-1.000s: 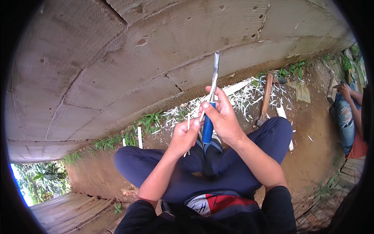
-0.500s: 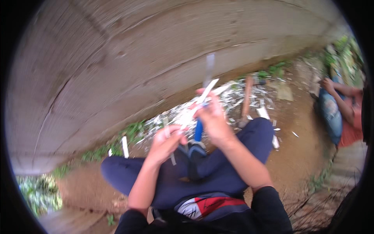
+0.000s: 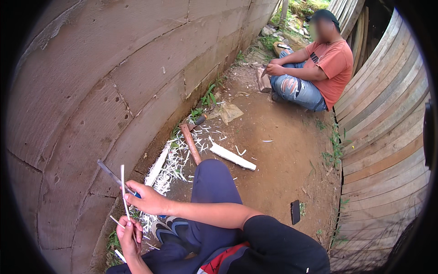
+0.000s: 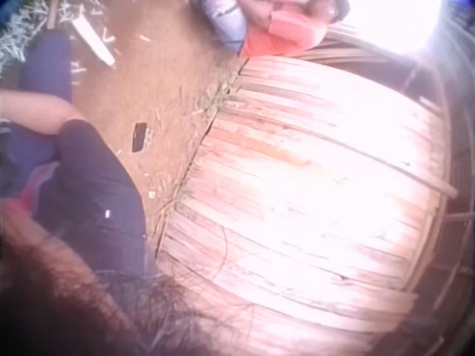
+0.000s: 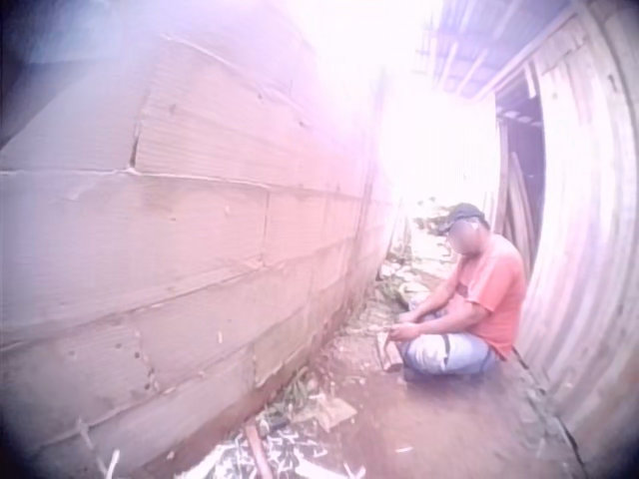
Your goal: The person sits cross-legged on the ground and uses a knife to shave thin strips from a piece of bamboo. They hold the bamboo in one hand and the knife in the other, repeatedly scraping the surface to create shavings.
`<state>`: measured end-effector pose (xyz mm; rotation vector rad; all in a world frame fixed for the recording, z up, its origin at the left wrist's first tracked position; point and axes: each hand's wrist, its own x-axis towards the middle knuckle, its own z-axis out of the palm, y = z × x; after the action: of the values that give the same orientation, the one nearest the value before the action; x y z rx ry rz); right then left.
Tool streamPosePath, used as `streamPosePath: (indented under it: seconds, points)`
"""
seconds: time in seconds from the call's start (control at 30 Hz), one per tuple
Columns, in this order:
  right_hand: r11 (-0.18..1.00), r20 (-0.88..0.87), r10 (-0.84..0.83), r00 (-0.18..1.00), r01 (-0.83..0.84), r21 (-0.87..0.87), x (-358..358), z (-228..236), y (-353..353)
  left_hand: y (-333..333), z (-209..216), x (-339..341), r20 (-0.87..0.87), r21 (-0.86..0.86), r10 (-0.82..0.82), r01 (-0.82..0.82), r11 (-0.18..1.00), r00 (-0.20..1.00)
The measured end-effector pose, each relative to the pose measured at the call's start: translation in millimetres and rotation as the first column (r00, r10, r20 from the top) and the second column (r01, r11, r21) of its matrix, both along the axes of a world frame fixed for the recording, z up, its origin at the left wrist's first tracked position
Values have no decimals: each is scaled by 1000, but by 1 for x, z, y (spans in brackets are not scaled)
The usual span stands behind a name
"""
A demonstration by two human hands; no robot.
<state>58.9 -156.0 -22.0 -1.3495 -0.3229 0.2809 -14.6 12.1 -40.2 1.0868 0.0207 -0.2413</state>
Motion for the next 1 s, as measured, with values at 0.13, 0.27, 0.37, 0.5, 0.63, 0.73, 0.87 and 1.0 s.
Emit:
streamPosePath:
  seconds: [0.13, 0.27, 0.37, 0.5, 0.63, 0.73, 0.87, 1.0]
  points:
    - [997, 29, -44, 999, 46, -70, 2, -12, 8, 4, 5, 4, 20, -28, 122, -121, 992, 992]
    - [984, 37, -38, 999, 44, -171, -3, -2, 3, 6, 6, 6, -14, -70, 278, -278, 958, 961]
    - [960, 112, -26, 993, 56, -275, -8, -5, 3, 7, 7, 6, -50, -91, 377, -381, 920, 925]
    - [935, 186, 34, 982, 35, -353, -13, -10, 4, 6, 7, 9, -28, -111, 455, -455, 884, 890]
    - [921, 287, 30, 957, 85, -381, -18, -23, 8, 5, 7, 11, 10, -105, 463, -460, 882, 886]
    - [930, 225, 33, 974, 53, -364, -21, -20, 2, 3, 2, 12, 41, -73, 456, -453, 889, 889]
    - [928, 198, 118, 973, -37, -371, -20, -12, -6, -4, 2, 15, 70, -42, 474, -473, 880, 877]
    - [931, 49, 305, 951, -287, -227, -16, -12, 3, 3, 7, 17, 99, 44, 545, -550, 834, 833]
